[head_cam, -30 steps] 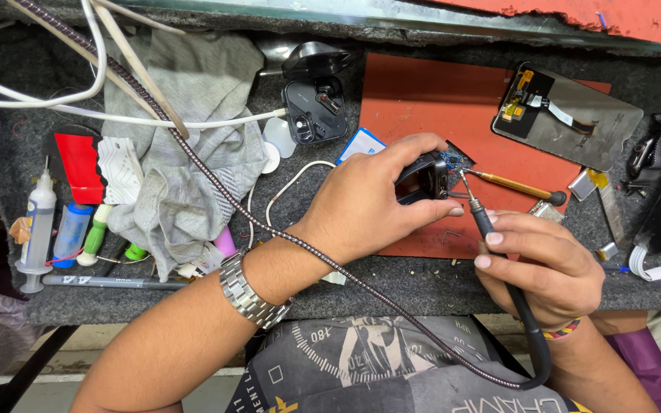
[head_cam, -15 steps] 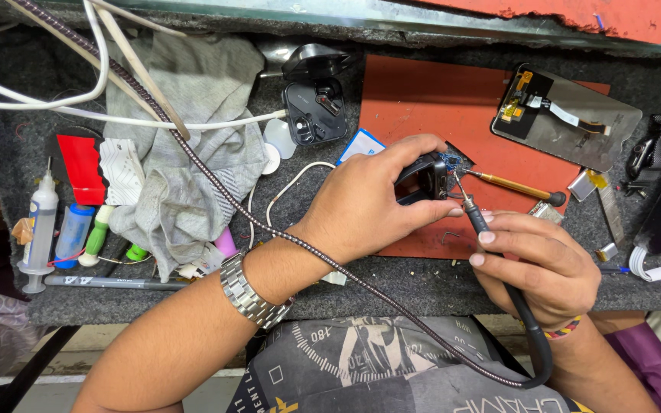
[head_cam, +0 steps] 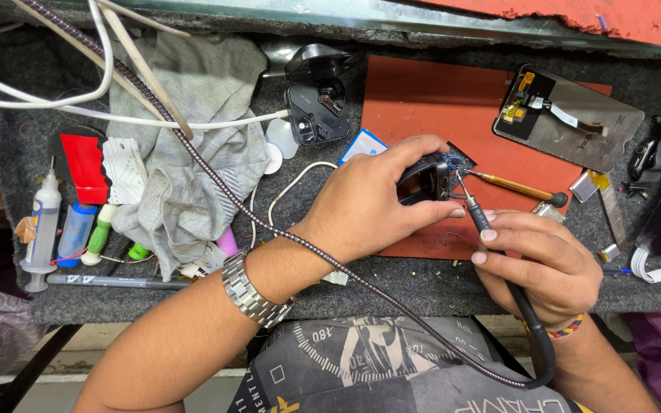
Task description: The person repairs a smartwatch on a workbench. They pry open the watch case with a small tool, detach the battery, then use a soldering iron to solder connections on the exposed circuit board and reattach components while holding the watch steady by hand.
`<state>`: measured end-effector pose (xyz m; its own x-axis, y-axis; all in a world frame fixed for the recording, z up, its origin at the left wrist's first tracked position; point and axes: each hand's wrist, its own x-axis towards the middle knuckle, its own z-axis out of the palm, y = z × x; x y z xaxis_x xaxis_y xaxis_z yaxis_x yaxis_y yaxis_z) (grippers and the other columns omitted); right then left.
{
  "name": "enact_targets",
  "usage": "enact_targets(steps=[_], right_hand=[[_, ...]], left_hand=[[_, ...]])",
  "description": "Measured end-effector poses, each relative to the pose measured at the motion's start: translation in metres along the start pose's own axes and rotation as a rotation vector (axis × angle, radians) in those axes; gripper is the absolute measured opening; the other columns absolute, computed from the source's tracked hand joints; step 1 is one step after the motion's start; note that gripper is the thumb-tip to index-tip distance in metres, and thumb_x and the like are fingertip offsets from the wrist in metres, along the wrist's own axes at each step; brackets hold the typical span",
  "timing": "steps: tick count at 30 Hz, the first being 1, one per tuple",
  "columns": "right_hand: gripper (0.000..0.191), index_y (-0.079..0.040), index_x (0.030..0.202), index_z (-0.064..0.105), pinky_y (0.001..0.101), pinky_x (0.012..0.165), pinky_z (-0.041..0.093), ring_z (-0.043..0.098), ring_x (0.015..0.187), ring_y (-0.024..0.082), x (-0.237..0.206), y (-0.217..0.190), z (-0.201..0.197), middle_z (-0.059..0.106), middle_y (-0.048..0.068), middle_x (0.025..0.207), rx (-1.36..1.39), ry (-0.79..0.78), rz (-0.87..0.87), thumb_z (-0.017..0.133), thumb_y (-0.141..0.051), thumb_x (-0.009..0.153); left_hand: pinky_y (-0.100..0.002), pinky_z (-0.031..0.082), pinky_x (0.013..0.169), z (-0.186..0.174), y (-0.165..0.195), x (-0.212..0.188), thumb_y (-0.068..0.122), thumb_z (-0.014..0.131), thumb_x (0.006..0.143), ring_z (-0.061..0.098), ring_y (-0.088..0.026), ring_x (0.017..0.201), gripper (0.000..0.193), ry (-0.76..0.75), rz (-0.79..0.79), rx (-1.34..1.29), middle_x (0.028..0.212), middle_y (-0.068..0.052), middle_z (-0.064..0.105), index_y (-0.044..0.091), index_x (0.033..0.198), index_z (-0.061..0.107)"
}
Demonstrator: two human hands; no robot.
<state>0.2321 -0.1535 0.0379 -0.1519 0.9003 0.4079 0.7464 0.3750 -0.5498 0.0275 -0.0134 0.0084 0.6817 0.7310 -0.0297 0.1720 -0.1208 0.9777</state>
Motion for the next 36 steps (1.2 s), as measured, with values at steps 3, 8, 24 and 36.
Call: enact_targets(steps=[3,8,24,36], right_hand=[[0.023,-0.007,0.093,0.073,0.0376,0.089,0.062,0.073,0.102,0.032,0.0000,-0.0003,-0.0003,0.071,0.008,0.103,0.003,-0.002,0.005,0.085,0.004,0.075],[0.024,-0.006,0.092,0.073,0.0369,0.088,0.061,0.073,0.102,0.032,0.0011,-0.0003,-0.0012,0.070,0.008,0.103,0.011,-0.003,0.000,0.085,0.004,0.075],[0.021,-0.005,0.091,0.073,0.0388,0.088,0.061,0.073,0.102,0.034,0.0029,0.0016,-0.0033,0.070,0.009,0.102,0.019,-0.023,-0.017,0.083,0.004,0.074],[0.018,-0.006,0.087,0.074,0.0387,0.092,0.061,0.073,0.104,0.032,0.0020,-0.0013,-0.0030,0.071,0.008,0.101,-0.024,-0.005,0.002,0.081,0.004,0.074]], left_hand=[[-0.034,0.061,0.072,-0.0003,-0.0001,0.0001,0.042,0.082,0.084,0.078,-0.025,0.085,0.051,-0.002,0.002,-0.002,0.094,-0.005,0.077,0.017,0.123,0.063],[-0.034,0.060,0.071,-0.0001,-0.0002,0.0008,0.042,0.083,0.083,0.078,-0.025,0.084,0.051,0.008,0.013,-0.002,0.093,-0.005,0.077,0.016,0.123,0.063],[-0.033,0.061,0.072,-0.0006,-0.0003,0.0008,0.042,0.083,0.083,0.079,-0.024,0.084,0.052,0.005,0.007,-0.019,0.093,-0.005,0.078,0.016,0.123,0.063],[-0.029,0.061,0.072,-0.0031,0.0003,0.0026,0.040,0.085,0.082,0.079,-0.017,0.080,0.054,-0.033,-0.037,-0.083,0.091,-0.003,0.078,0.014,0.124,0.064]])
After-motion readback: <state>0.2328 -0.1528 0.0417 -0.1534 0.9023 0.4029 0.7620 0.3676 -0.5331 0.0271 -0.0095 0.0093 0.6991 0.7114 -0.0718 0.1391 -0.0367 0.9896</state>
